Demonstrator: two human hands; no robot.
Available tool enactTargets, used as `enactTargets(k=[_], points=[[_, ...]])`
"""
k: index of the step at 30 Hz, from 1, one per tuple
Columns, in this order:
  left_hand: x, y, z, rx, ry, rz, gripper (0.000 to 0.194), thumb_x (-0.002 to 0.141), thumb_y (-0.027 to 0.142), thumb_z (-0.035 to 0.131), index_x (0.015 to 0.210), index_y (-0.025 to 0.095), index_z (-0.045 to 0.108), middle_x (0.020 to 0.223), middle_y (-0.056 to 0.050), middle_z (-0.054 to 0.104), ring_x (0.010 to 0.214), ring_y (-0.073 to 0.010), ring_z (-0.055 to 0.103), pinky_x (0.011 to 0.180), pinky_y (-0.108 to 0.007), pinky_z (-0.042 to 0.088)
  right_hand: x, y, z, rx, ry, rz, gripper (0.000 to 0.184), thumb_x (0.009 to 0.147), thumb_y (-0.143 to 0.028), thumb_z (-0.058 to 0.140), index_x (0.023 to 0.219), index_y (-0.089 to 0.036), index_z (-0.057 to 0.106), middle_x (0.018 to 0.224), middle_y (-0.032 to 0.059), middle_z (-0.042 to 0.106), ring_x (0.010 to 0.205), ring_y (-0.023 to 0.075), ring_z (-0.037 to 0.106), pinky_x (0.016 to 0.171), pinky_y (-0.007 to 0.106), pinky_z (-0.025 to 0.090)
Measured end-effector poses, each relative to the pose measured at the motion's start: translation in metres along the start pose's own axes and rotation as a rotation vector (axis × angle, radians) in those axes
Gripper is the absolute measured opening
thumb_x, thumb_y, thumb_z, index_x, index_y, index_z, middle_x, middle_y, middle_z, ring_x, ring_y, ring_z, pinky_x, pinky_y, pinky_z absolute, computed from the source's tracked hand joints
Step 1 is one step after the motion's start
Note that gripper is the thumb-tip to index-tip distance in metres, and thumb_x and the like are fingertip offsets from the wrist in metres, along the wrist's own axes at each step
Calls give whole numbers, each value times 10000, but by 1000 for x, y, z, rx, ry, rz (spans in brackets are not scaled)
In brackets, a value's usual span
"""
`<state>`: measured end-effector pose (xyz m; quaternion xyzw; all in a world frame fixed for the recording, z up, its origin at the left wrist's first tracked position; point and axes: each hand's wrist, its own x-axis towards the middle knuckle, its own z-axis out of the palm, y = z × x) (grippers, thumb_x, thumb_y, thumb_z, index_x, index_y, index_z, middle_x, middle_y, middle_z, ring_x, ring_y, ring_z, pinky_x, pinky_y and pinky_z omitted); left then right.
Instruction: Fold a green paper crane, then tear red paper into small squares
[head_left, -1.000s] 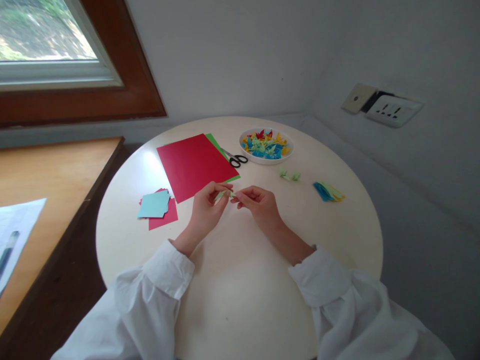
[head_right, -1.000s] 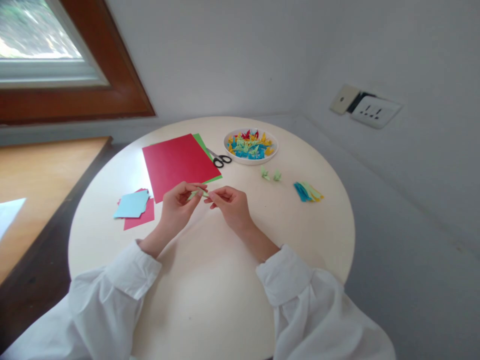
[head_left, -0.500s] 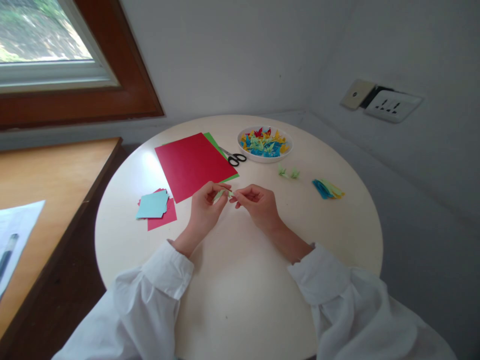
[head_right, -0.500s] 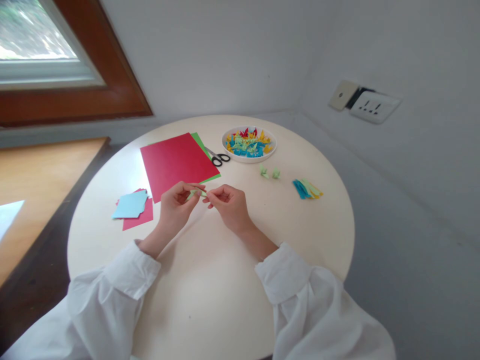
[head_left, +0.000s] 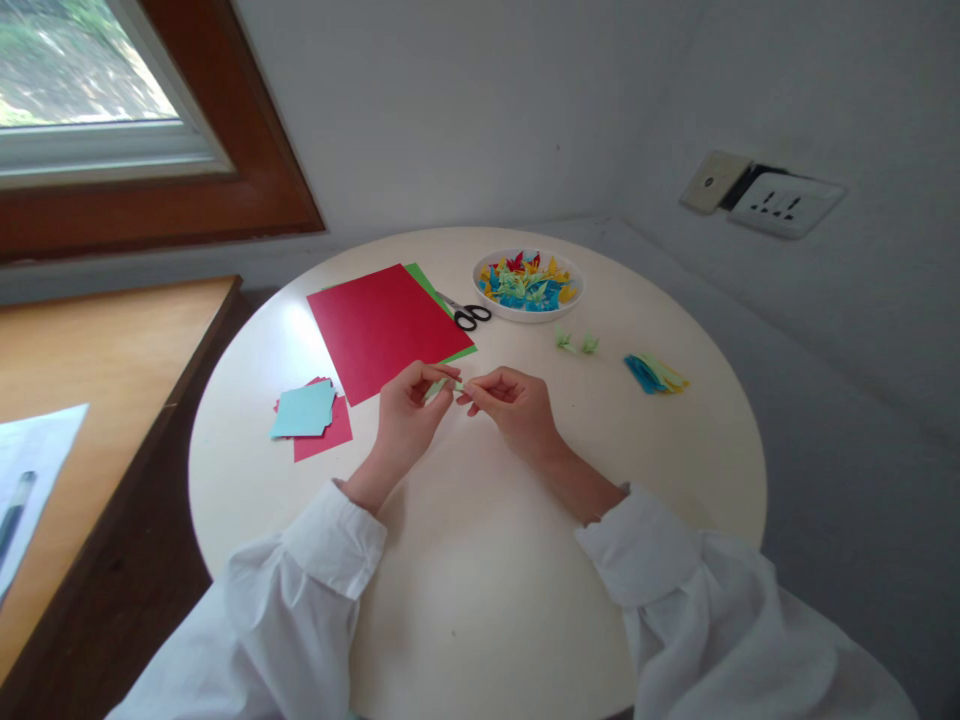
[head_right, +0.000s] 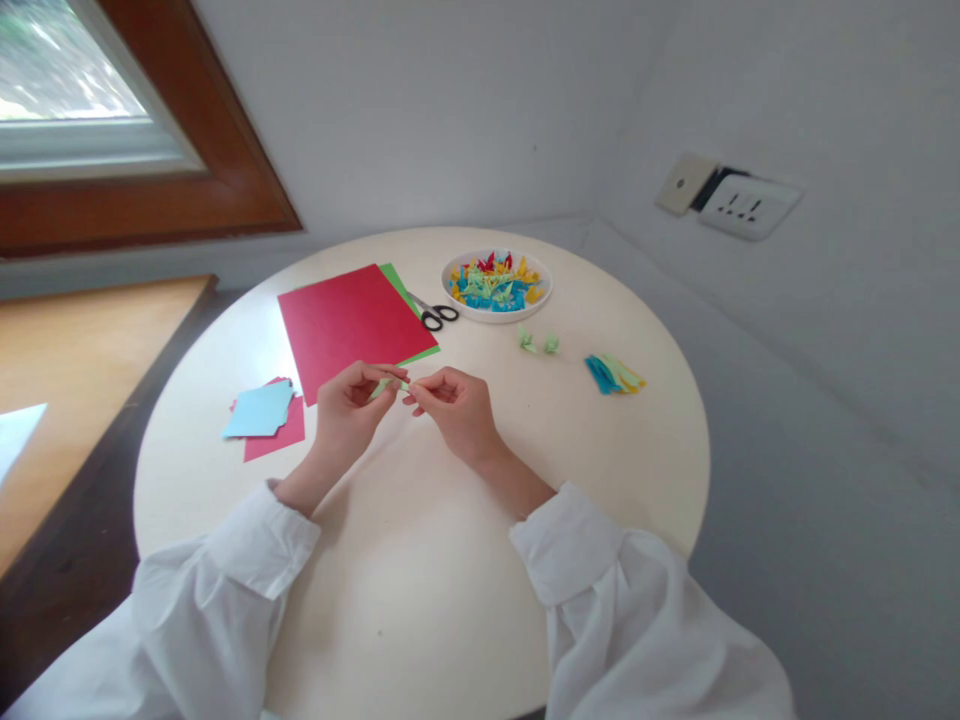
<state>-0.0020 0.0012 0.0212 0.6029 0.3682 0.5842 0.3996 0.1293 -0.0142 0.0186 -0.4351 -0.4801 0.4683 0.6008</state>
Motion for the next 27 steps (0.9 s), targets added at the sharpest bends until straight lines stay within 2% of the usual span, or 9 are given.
enactTargets(k=[11,27], points=[[1,2,-1,37,15,-3,114,697,220,669,644,172,580,767,-46,676,774,-161,644,744,-306,502,1,1,0,65,-24,31,312,612,-411,740,748,-185,573,635,-15,663,588,145,658,528,262,520],[1,-1,-1,44,22,18,111,703,206,654,639,177,567,752,-38,670,760,-159,640,737,-306,498,0,2,1,28,-13,7,301,643,-439,717,721,-184,576,621,-15,653,563,141,652,532,264,525]])
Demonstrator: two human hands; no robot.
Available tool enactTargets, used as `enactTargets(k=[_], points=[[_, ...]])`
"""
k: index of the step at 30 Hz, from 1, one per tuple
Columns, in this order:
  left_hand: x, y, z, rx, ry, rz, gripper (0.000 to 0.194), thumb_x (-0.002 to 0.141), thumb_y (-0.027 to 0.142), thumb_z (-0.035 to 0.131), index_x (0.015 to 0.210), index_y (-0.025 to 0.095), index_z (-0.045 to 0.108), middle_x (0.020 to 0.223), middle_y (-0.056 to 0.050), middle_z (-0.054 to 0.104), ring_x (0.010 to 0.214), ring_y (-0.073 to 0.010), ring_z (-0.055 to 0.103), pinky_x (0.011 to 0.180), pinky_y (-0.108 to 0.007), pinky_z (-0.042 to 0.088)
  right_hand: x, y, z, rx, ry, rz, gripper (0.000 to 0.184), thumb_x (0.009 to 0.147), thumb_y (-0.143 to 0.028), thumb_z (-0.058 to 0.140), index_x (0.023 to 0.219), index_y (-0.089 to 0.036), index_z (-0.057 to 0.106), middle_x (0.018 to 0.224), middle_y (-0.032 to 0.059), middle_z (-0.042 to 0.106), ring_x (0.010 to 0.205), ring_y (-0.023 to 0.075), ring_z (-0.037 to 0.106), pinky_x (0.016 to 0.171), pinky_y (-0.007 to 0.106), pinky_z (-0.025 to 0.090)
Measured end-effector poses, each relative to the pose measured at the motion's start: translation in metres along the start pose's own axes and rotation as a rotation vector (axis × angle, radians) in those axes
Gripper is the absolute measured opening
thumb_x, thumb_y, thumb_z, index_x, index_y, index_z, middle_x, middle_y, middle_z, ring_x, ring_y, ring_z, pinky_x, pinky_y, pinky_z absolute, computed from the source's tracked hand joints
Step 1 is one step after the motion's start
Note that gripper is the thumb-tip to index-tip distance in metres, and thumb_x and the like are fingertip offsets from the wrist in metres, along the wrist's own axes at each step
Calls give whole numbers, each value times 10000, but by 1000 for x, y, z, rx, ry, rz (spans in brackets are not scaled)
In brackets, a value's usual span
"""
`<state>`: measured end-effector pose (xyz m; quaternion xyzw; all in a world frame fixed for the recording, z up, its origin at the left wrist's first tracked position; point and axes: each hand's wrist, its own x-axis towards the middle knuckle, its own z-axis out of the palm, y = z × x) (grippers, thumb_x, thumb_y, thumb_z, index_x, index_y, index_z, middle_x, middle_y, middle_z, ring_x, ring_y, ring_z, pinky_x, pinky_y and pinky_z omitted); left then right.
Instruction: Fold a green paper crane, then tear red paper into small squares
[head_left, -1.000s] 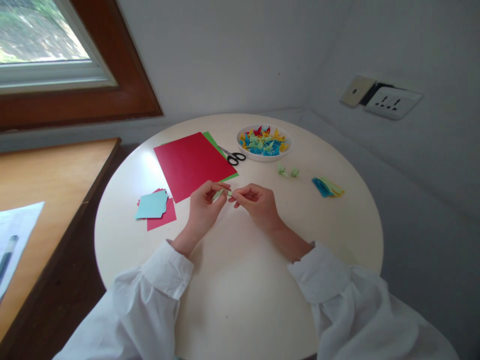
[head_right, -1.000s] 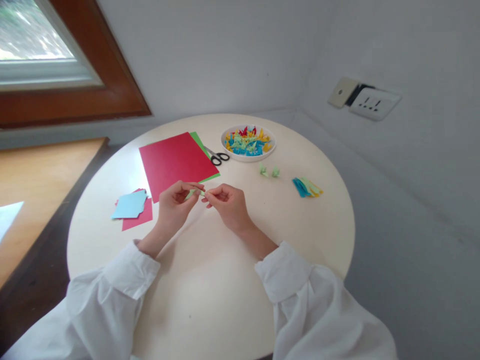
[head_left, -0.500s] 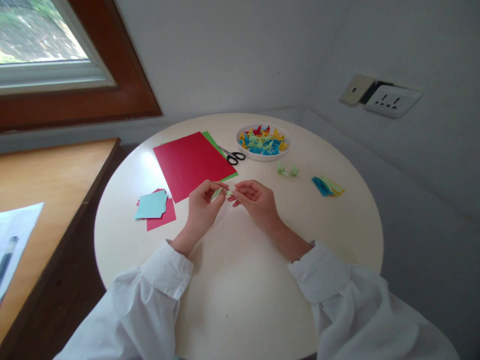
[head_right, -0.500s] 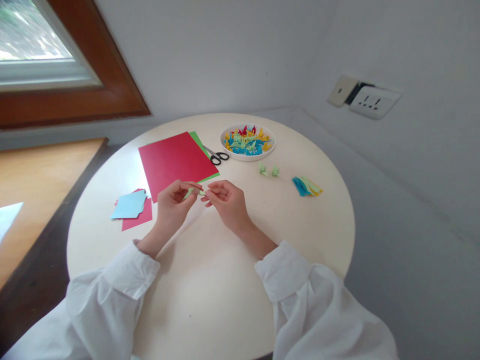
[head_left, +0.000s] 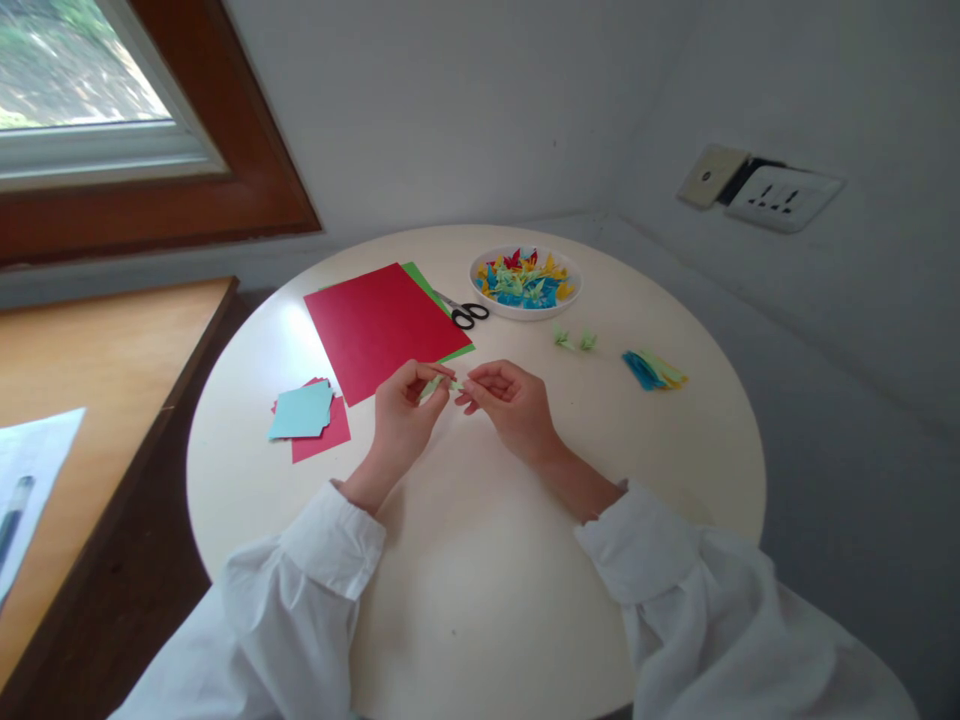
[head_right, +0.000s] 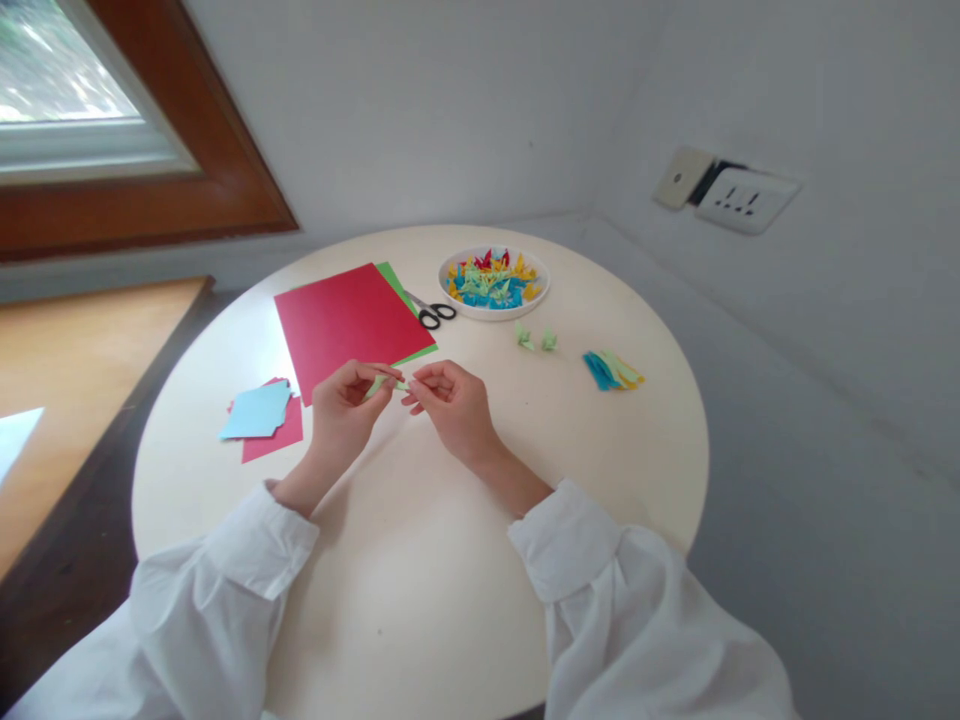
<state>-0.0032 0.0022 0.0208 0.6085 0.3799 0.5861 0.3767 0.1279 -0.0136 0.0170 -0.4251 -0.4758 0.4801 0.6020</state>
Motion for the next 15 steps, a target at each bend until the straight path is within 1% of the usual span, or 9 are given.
enactTargets(k=[5,15], points=[[0,0,0,3,6,-7,87,702,185,644,651,178,574,759,-40,674,774,-165,644,749,-314,499,-1,-1,0,4,-10,-4,300,669,-450,693,756,-184,586,642,-9,657,595,146,664,542,264,532],[-1,-1,1,-9,12,-9,105,702,195,648,649,176,559,770,-46,681,778,-164,649,750,-313,500,-1,0,0,7,-8,1,274,631,-385,734,734,-186,575,627,-21,639,583,138,651,544,263,527]])
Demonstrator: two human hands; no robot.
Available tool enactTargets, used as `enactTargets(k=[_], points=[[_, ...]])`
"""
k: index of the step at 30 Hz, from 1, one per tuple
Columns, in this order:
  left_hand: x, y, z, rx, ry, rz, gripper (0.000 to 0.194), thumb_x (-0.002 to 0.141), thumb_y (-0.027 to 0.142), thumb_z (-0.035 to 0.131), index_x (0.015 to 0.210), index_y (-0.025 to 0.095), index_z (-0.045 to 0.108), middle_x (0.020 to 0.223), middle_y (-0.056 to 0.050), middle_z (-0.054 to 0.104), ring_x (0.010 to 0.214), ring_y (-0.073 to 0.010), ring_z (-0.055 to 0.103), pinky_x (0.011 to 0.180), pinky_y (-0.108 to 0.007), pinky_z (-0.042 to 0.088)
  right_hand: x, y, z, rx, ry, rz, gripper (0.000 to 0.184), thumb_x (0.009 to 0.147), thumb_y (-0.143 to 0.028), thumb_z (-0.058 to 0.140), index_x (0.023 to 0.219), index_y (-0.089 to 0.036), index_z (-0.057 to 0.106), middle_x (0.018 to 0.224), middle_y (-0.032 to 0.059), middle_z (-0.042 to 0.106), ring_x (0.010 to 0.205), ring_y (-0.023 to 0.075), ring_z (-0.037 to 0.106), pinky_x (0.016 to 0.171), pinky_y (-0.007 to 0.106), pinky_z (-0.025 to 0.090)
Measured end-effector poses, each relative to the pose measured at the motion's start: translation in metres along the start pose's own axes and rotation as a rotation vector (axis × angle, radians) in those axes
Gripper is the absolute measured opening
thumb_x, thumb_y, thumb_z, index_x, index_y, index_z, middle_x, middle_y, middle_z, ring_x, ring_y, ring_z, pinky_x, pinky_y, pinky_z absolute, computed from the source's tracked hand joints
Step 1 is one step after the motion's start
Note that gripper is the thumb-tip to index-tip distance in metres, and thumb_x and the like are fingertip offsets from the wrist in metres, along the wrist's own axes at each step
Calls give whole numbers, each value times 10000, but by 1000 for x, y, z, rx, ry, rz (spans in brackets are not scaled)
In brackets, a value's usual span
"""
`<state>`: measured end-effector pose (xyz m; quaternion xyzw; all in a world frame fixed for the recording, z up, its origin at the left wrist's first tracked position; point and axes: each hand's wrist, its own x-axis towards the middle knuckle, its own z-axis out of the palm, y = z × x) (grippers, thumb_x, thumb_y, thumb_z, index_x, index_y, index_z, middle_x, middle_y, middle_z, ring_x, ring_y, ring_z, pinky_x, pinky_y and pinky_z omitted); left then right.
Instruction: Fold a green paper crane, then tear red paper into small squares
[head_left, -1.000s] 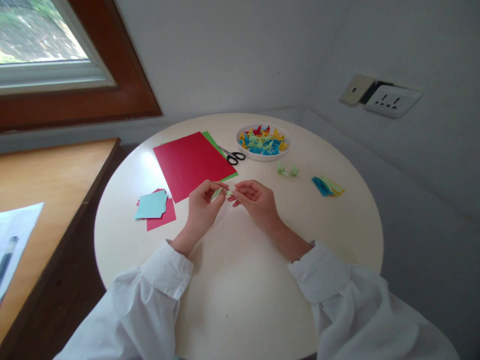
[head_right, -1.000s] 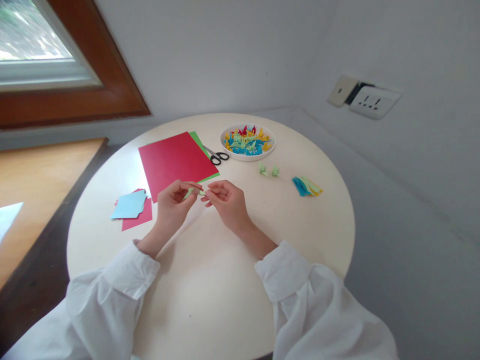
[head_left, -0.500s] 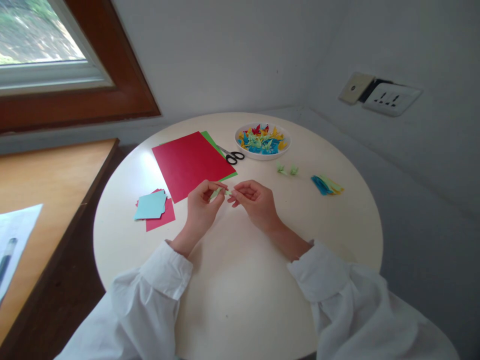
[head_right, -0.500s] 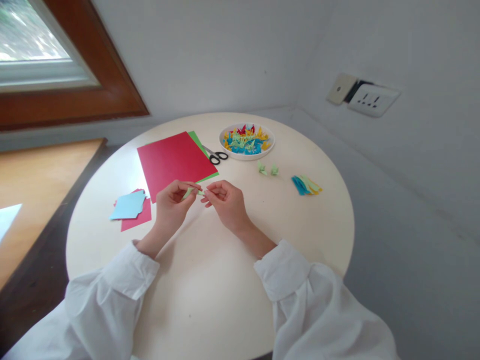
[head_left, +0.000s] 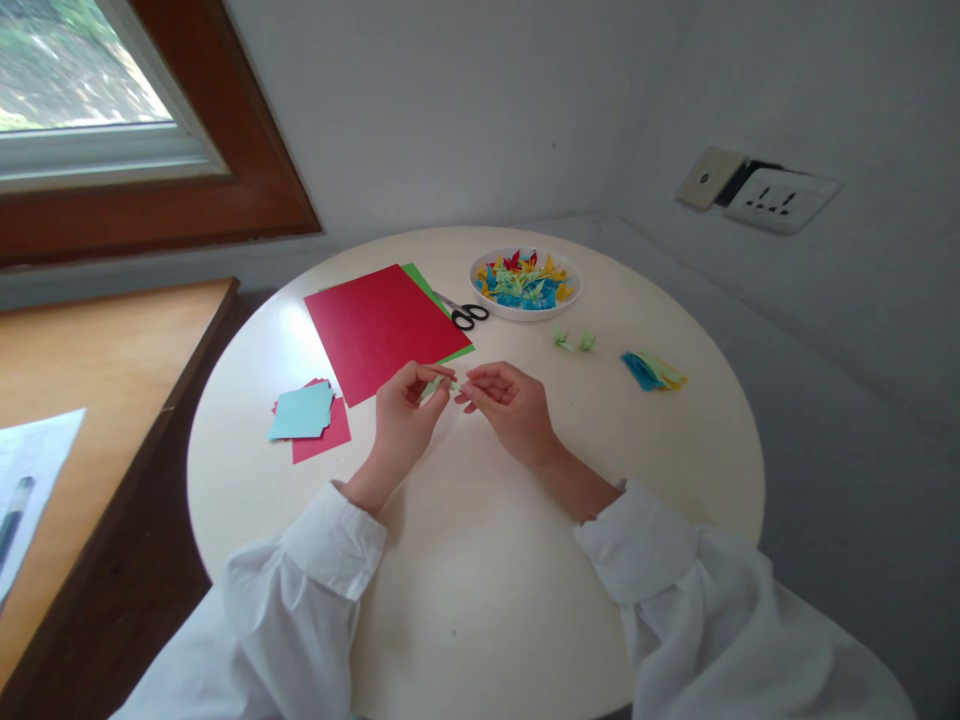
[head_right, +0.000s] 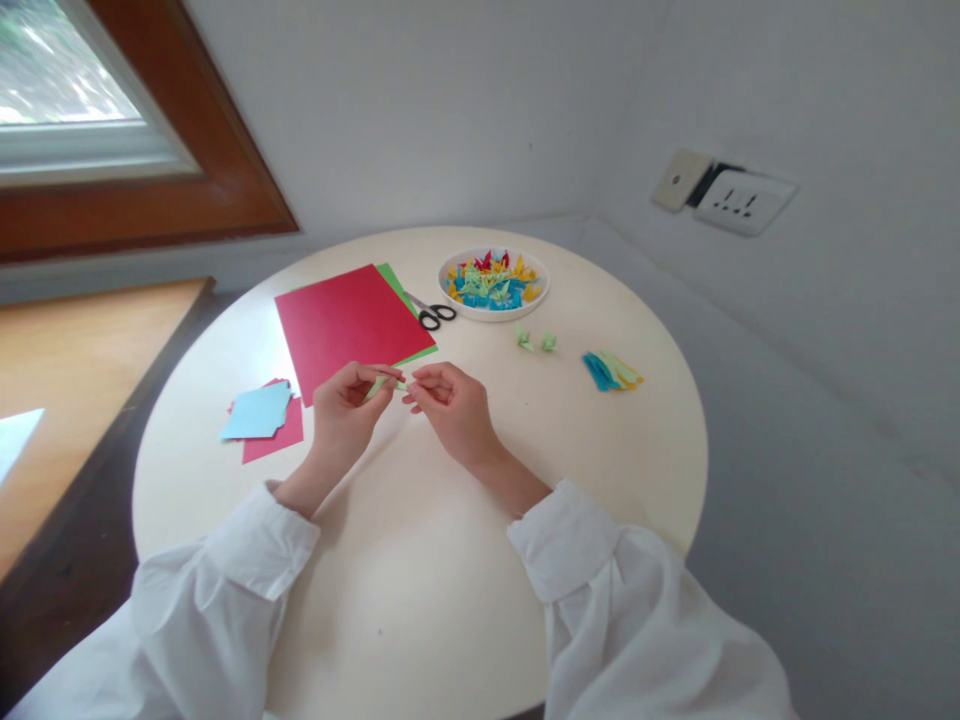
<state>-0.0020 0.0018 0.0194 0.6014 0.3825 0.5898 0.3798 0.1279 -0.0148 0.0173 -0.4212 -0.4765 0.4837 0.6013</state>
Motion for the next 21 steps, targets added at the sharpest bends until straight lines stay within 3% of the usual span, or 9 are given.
enactTargets(k=[11,16,21], points=[[-2,-2,2,-6,-14,17,88,716,181,638,664,161,570,784,-53,691,786,-157,657,728,-288,508,1,1,0,44,-17,6,258,625,-344,738,731,-184,565,647,-24,647,572,120,640,549,254,521],[-3,0,2,-39,-87,21,73,723,206,658,747,158,609,808,-57,695,779,-155,657,705,-276,514,3,2,-1,48,-12,11,281,591,-333,764,743,-182,582,643,-18,651,551,115,623,490,230,476],[-3,2,1,-48,-165,9,156,729,180,631,884,165,626,942,-75,703,901,-177,653,779,-291,509,7,3,-3,48,5,2,277,596,-347,756,727,-180,578,612,-26,634,516,107,603,485,233,458]])
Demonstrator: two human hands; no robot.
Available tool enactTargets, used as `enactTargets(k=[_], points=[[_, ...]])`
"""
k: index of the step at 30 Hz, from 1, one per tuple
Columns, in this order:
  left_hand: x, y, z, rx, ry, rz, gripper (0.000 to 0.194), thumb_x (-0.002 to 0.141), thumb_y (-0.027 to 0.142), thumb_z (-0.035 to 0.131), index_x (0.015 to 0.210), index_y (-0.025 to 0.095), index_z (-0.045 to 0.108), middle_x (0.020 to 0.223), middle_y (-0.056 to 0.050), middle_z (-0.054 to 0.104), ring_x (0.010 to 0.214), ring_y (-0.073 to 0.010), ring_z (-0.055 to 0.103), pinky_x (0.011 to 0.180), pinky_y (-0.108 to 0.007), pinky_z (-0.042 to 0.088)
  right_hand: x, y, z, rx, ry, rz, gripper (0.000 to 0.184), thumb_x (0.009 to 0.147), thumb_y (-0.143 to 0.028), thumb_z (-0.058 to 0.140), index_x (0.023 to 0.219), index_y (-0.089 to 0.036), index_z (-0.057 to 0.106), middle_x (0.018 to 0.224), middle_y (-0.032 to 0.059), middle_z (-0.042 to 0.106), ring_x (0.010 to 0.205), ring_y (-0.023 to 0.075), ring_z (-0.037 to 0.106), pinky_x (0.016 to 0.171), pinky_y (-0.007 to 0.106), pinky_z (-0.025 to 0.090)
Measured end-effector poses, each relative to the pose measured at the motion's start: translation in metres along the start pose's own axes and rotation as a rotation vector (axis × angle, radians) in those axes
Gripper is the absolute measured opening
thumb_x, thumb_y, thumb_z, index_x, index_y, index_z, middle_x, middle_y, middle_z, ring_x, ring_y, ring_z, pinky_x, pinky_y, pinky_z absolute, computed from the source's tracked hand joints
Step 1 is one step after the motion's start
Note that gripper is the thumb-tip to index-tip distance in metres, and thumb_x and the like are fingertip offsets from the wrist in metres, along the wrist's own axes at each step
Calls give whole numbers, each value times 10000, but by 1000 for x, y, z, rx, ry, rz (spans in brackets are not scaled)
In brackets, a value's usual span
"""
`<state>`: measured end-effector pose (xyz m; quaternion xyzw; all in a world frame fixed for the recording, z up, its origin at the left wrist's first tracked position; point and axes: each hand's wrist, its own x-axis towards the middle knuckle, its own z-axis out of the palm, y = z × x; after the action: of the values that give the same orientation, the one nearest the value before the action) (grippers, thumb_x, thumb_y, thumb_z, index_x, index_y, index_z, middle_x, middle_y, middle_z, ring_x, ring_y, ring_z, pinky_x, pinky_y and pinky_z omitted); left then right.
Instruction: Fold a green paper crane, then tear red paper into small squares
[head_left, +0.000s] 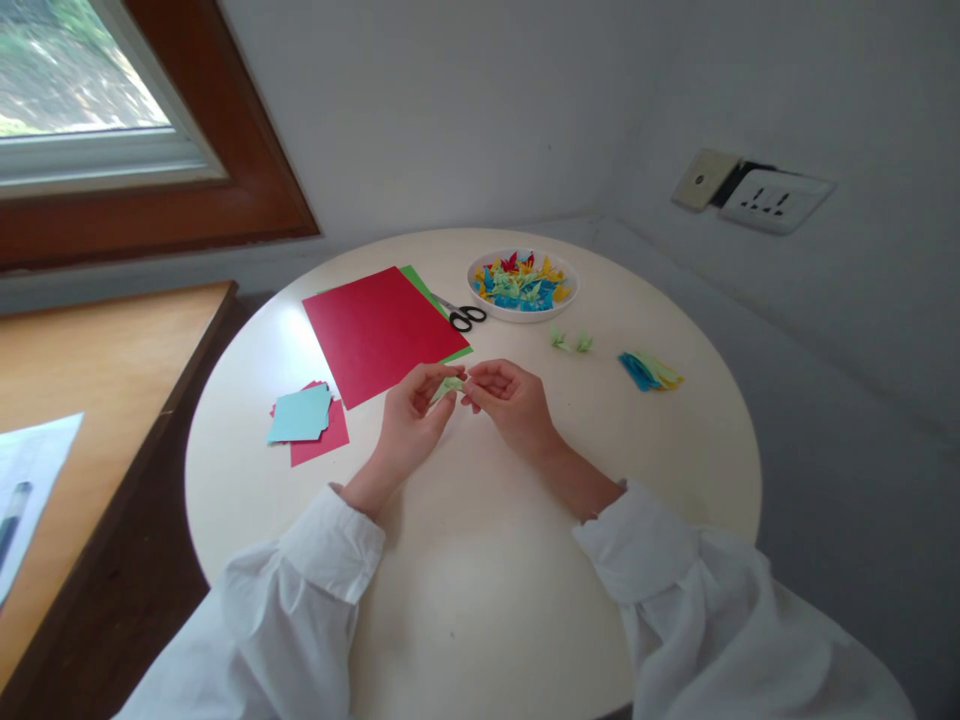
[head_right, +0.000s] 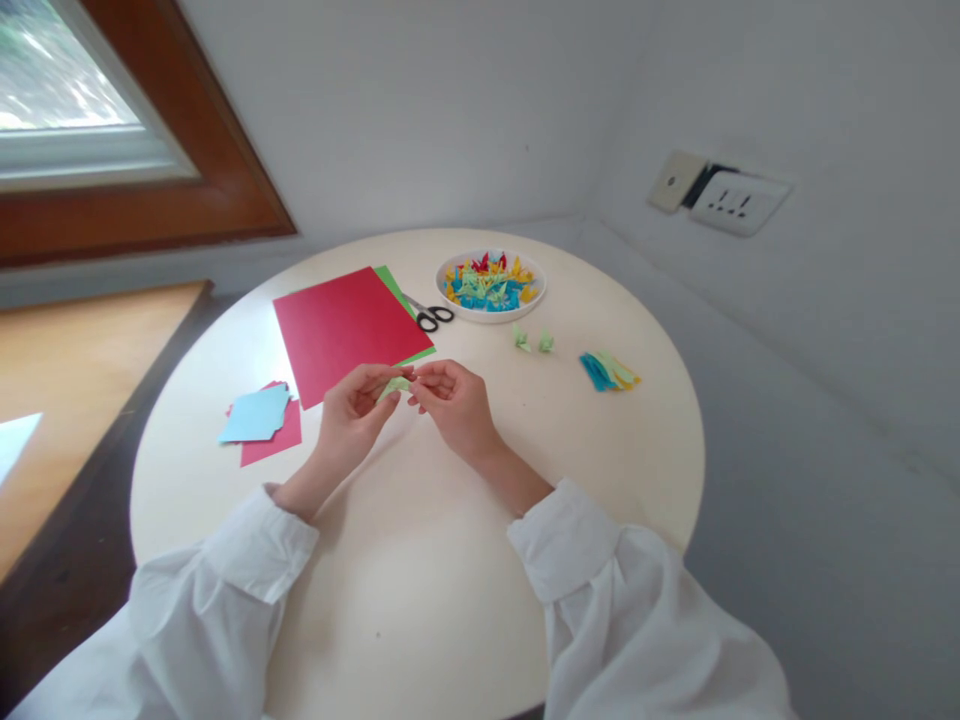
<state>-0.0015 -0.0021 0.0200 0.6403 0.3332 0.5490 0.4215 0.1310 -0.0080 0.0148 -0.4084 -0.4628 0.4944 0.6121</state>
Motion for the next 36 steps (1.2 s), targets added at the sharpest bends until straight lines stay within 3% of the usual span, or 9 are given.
enactTargets(k=[7,20,25,31,36], points=[[-1,-6,-1,78,-20,-32,232,741,141,537,944,160,649,998,-81,703,939,-190,648,803,-298,507,0,2,0,-20,23,42,293,566,-313,761,763,-178,591,639,-12,654,557,133,633,466,228,433],[-2,-10,-2,125,-37,-44,244,762,188,551,991,148,624,1040,-107,683,963,-198,643,836,-311,512,1,1,-1,-3,14,51,304,546,-337,765,728,-191,570,563,-29,643,503,135,624,469,237,433],[1,-15,-5,194,43,-58,225,749,271,614,936,145,626,965,-104,687,881,-189,653,802,-307,521,3,-2,-3,-6,53,73,336,509,-358,783,697,-189,561,520,-29,633,488,145,625,456,239,441],[2,-20,-7,300,2,-88,217,737,316,642,880,153,647,789,-52,677,722,-162,626,672,-273,491,3,-1,-3,-40,44,102,278,530,-356,764,617,-178,568,522,-6,633,505,143,618,462,237,431],[5,-16,-3,153,-31,-148,190,730,302,631,835,146,655,748,-46,677,692,-162,623,646,-268,481,4,7,-5,-97,24,30,248,600,-371,719,683,-185,578,565,-6,634,521,135,598,481,246,431]])
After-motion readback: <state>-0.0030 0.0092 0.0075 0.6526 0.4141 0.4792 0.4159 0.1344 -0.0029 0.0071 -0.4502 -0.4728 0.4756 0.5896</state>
